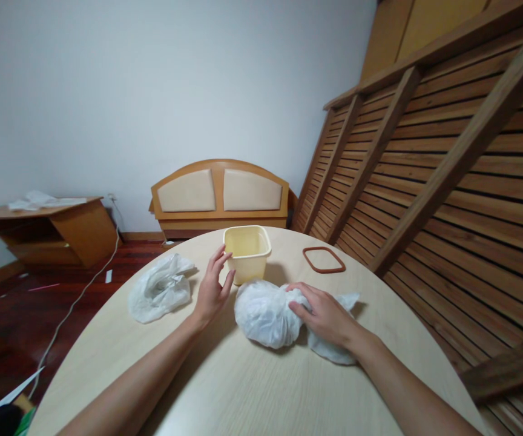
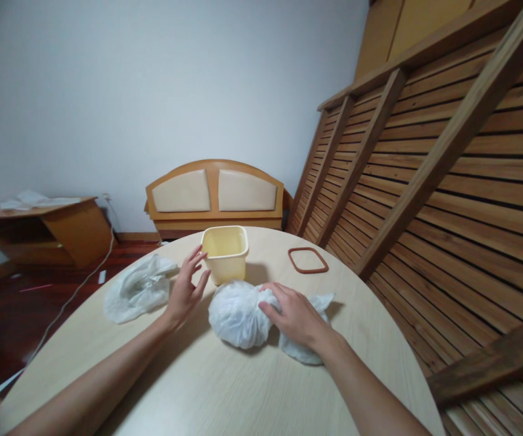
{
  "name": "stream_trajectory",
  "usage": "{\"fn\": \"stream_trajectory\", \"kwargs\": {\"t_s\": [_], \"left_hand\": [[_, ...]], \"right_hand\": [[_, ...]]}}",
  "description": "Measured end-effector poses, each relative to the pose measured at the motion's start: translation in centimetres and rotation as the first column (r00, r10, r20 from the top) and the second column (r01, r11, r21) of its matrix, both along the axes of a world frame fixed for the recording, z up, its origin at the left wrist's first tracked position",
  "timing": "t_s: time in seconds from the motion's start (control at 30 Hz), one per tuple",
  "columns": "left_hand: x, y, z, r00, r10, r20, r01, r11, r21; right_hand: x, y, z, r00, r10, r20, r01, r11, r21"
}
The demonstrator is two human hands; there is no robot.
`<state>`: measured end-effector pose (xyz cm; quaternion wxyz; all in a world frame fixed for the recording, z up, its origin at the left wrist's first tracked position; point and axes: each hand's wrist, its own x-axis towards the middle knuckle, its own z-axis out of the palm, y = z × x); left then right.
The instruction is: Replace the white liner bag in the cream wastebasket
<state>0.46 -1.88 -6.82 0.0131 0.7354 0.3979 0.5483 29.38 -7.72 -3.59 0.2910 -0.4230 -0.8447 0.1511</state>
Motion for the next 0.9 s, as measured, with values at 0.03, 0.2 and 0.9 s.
{"fn": "stream_trajectory", "kwargs": {"t_s": [0.03,0.2,0.9], "left_hand": [[-0.1,0.1,-0.1,1.000,-0.013,-0.026,0.013,1.000,-0.012],[-0.8,1.2,-0.3,0.993,-0.068,-0.099,0.061,0.995,-0.074],[4.2,-7.2,3.4,0.797,-0.388,-0.463,0.177,0.883,-0.435]], "right_hand": [[0.0,0.0,-0.1,1.000,-0.004,-0.006,0.004,1.000,-0.011],[-0.4,-0.1,-0.6,1.000,0.010,-0.002,-0.010,0.999,-0.034],[-2.5,-1.0,-1.6,0.992,0.127,0.014,-0.122,0.976,-0.182]]}}
